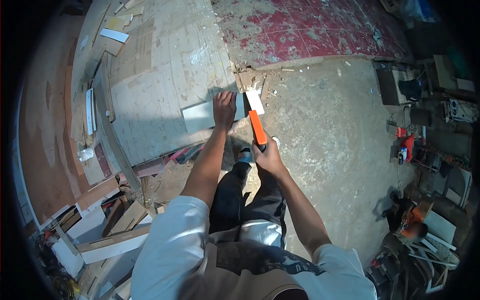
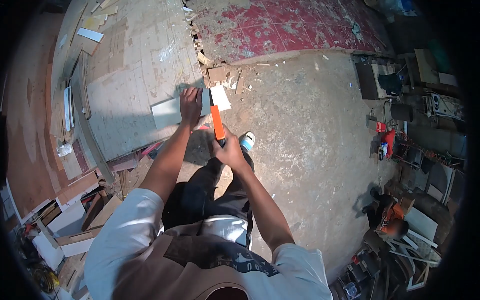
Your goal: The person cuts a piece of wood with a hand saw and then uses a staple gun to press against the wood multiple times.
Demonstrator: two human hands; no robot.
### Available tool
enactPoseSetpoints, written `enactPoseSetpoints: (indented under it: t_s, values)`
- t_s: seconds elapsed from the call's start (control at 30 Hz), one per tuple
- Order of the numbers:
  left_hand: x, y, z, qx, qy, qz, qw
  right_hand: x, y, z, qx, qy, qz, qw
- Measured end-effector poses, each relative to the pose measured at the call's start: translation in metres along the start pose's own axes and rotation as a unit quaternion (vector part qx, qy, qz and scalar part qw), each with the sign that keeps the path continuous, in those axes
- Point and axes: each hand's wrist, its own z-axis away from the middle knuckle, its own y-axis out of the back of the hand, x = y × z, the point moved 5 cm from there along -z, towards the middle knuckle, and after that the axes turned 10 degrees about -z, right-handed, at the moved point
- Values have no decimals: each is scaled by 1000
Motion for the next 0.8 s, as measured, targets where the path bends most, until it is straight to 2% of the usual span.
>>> enactPoseSetpoints:
  t_s: [0.03,0.13,0.17,0.2,0.3,0.4,0.5,0.6,0.67,0.7,0.73,0.8]
  values:
    - [-3,-3,-1,-1,13,-8,1000,2,-4,-14,1,29,-17,999]
    - [-4,-8,8,-5,29,-39,999,-8,-9,-17,17,18,-14,1000]
    - [-4,-9,12,-15,38,-62,997,-12,-5,-17,-1,-74,-23,997]
    - [-7,-10,4,-14,45,-87,995,-30,-2,-17,-2,-68,-23,997]
    - [-7,-10,4,25,35,-69,997,-79,5,29,-18,-34,-2,999]
    - [-4,-6,2,11,28,-54,998,-110,14,81,-6,-50,1,999]
    - [-1,-2,5,15,13,-51,998,-96,22,107,-28,-60,-3,998]
    - [0,3,2,3,4,-14,1000,-65,12,93,-28,-50,-35,998]
    - [2,2,2,-4,-2,13,1000,-20,10,51,-9,-11,-17,1000]
    - [1,2,4,13,4,13,1000,-10,8,25,3,10,-52,999]
    - [-1,4,2,29,10,12,999,-5,3,6,9,35,-32,999]
    - [-2,1,1,16,19,-10,1000,-9,-2,-13,-10,6,-15,1000]
